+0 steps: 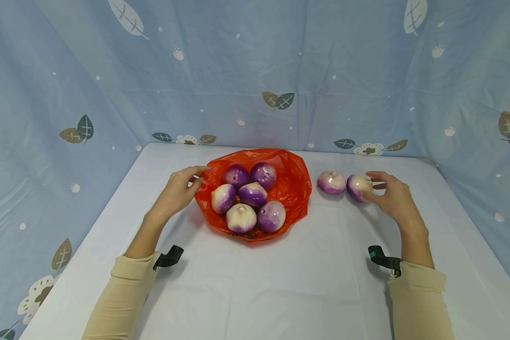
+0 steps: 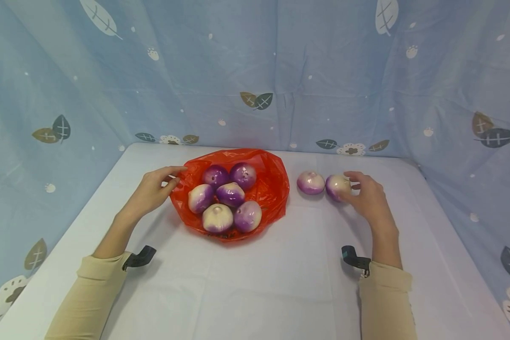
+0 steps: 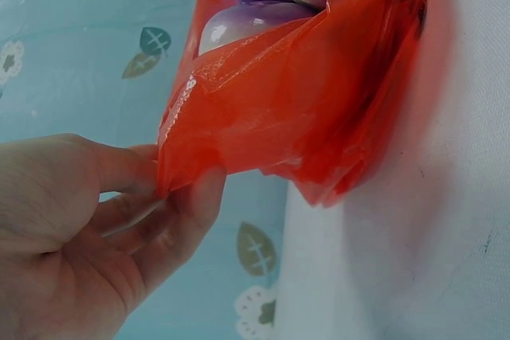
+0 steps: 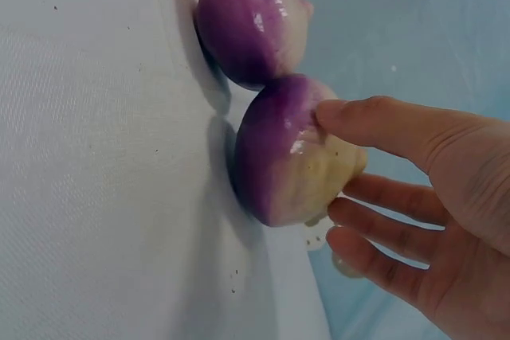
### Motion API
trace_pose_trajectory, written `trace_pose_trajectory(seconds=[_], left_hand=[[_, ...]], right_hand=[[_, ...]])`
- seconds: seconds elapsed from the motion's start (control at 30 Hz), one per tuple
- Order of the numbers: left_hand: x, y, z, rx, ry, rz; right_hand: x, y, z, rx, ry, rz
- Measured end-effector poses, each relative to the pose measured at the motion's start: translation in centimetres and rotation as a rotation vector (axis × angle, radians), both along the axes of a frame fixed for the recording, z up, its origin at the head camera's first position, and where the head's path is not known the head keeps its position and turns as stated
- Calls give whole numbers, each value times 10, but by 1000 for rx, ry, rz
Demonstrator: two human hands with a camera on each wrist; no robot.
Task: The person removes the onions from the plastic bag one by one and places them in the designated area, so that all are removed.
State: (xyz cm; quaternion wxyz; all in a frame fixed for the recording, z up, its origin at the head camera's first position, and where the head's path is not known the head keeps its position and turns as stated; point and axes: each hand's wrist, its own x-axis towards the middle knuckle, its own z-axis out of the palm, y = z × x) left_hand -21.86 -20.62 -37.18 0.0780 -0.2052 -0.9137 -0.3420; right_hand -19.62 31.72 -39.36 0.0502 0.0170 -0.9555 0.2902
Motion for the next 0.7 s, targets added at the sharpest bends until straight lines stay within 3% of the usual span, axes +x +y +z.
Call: trace_pose_trajectory(seconds=[0.2, 0.7], left_hand=[[0, 0, 0, -1, 0, 1], [1, 0, 0, 1, -14, 13]], right_hand=[[1, -1, 3, 17, -13, 8], [5, -9, 18, 56, 52, 29]])
